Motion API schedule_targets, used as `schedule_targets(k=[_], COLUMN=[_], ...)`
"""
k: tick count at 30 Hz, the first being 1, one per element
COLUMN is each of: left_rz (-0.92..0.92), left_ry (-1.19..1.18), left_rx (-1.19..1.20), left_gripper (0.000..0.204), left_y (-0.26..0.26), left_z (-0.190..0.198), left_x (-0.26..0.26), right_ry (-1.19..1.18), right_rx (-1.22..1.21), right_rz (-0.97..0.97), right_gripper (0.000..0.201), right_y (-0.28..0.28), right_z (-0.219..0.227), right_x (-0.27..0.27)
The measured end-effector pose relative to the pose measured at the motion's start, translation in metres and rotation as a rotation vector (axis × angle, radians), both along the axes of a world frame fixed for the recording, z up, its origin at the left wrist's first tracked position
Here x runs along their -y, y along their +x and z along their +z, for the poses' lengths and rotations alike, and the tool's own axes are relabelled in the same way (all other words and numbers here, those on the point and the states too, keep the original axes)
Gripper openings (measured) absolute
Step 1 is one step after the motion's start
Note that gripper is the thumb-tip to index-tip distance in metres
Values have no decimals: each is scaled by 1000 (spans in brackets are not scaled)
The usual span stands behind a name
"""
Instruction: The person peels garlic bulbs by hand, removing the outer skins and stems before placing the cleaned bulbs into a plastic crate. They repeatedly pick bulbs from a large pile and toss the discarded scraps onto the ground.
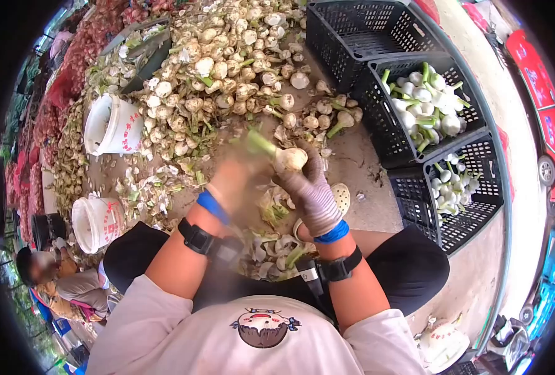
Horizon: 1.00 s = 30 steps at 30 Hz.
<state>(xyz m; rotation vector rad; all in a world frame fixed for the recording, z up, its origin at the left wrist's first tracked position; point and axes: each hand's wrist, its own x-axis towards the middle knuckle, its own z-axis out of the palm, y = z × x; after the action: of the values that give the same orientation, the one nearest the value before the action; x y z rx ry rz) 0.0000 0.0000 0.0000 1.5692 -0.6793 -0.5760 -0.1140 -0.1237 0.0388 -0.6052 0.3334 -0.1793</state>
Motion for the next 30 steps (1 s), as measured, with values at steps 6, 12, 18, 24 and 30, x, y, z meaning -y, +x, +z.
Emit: schedule_targets(k=[6,12,18,24,30], left_rz=[-126,-171,56,-53,-319], left_ry=[477,574,231,94,42], left_rx=[110,288,-75,-211,-982], left_gripper=[33,35,29,33,48], left_y=[-39,-31,-9,-34,-30], left_z=[64,25,-22,32,10], left_x=[7,-6,-12,-1,4], right_ry=[-231,-1113,115,374,492], right_rx=[-395,-221,-301,-255,-328], right_rz=[-14,-211,238,-66,-268], right_gripper=[48,42,51,25,24], right_y=[-32,-35,-41,-19,-12], right_z=[8,-32,6,-30,-52], right_x=[16,24,25,32,55])
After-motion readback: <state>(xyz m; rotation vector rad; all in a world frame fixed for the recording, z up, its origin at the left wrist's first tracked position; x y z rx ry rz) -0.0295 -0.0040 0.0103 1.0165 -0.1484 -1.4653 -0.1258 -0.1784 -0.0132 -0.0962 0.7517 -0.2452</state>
